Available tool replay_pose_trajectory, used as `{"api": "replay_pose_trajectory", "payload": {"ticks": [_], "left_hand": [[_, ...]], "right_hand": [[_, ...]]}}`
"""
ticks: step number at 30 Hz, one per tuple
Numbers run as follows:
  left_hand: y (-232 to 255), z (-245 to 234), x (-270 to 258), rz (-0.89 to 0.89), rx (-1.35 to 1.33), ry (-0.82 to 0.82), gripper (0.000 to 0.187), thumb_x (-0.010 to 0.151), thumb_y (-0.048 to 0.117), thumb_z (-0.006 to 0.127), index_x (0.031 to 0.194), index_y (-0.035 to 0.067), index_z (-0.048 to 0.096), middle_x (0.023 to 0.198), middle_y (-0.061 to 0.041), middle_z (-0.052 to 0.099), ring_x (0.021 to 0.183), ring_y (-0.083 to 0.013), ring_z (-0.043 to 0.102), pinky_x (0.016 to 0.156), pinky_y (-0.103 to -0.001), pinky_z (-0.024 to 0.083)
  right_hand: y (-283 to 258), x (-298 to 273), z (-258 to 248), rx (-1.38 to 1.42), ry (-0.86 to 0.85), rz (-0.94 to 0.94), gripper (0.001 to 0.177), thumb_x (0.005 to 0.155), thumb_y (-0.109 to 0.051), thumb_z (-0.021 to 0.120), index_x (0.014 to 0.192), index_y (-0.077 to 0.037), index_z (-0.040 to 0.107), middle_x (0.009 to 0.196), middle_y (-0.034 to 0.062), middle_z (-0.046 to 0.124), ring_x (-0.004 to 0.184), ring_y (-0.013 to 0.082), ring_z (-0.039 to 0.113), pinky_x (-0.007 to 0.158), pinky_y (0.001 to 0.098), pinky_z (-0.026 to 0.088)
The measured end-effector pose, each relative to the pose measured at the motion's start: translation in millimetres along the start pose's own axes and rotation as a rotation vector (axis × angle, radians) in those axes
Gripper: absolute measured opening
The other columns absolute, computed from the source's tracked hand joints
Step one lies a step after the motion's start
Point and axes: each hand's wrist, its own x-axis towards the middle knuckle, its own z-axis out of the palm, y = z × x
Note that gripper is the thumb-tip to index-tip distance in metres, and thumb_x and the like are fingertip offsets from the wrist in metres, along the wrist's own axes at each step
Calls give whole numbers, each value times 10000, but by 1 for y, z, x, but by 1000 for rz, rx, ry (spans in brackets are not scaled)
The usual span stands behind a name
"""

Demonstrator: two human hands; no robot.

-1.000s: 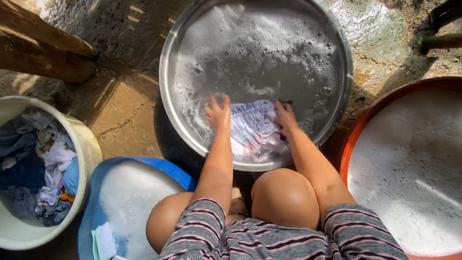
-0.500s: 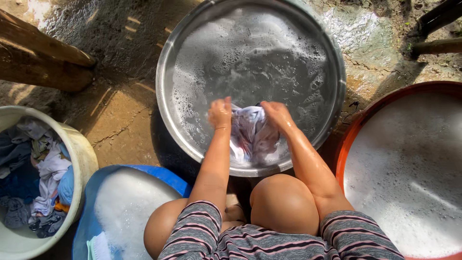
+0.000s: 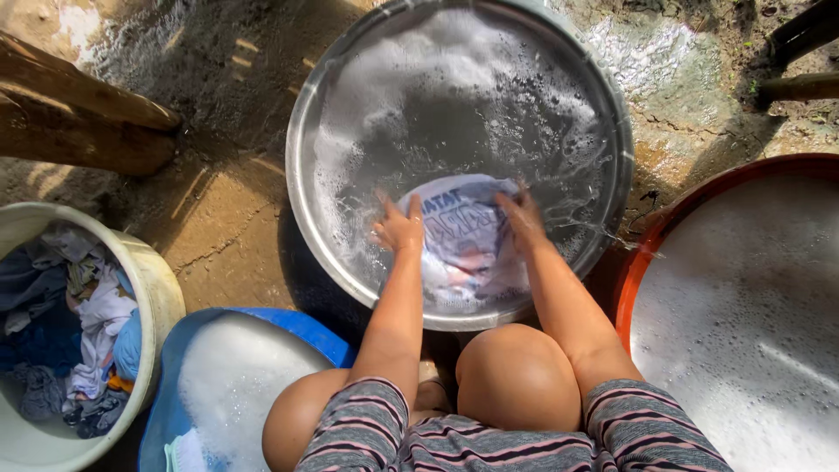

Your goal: The person washes clothes by hand using soap and water in multiple basins, scrubbing and wringing various items including shirts and fabric pieces.

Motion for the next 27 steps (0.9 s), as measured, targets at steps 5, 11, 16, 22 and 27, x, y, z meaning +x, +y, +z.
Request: {"api": "replay_pose_trajectory", "payload": {"ticks": [5, 11, 16, 22, 27], "left_hand": [[28, 65, -74, 919, -362, 257, 521, 829, 265, 741, 1339, 174, 683, 1379, -298, 605, 1380, -453, 487, 1169, -500, 407], [49, 27, -41, 1106, -231, 281, 283, 967, 407, 713, 884, 142, 658, 854, -106, 653, 733, -377, 673, 642, -470, 543], [28, -54, 27, 185, 62, 165, 649, 961, 668, 417, 1196, 110, 651, 1554, -154, 435, 1338, -406, 452, 1161, -564, 320], [5, 36, 7, 807, 243, 81, 671, 913, 590, 448, 1418, 154, 527, 1484, -246, 347, 1354, -557, 245, 1066, -677, 164], [-48, 72, 16, 243, -91, -211, 563, 882, 501, 526, 1301, 133, 606, 1340, -214, 463, 1227, -474, 375, 996, -602, 268]], "right_hand": [[31, 21, 54, 288, -309, 161, 542, 916, -298, 702, 1372, -32, 581, 1272, 124, 683, 1147, 260, 649, 986, 384, 529], [30, 0, 58, 24, -306, 7, 448, 911, -357, 674, 1253, -67, 673, 1188, 106, 719, 1090, 239, 652, 955, 376, 522], [-77, -24, -12, -669, -355, -108, 442, 899, -433, 694, 1198, -109, 727, 1225, 109, 691, 1150, 272, 600, 993, 410, 485], [-70, -8, 37, -1310, 14, -521, 611, 918, -247, 650, 1492, -215, 442, 1627, 171, 319, 1460, 474, 297, 1137, 629, 245], [22, -5, 40, -1487, -145, -376, 729, 963, -198, 563, 1629, -302, 287, 1616, 194, 324, 1457, 456, 314, 1215, 664, 171]]}}
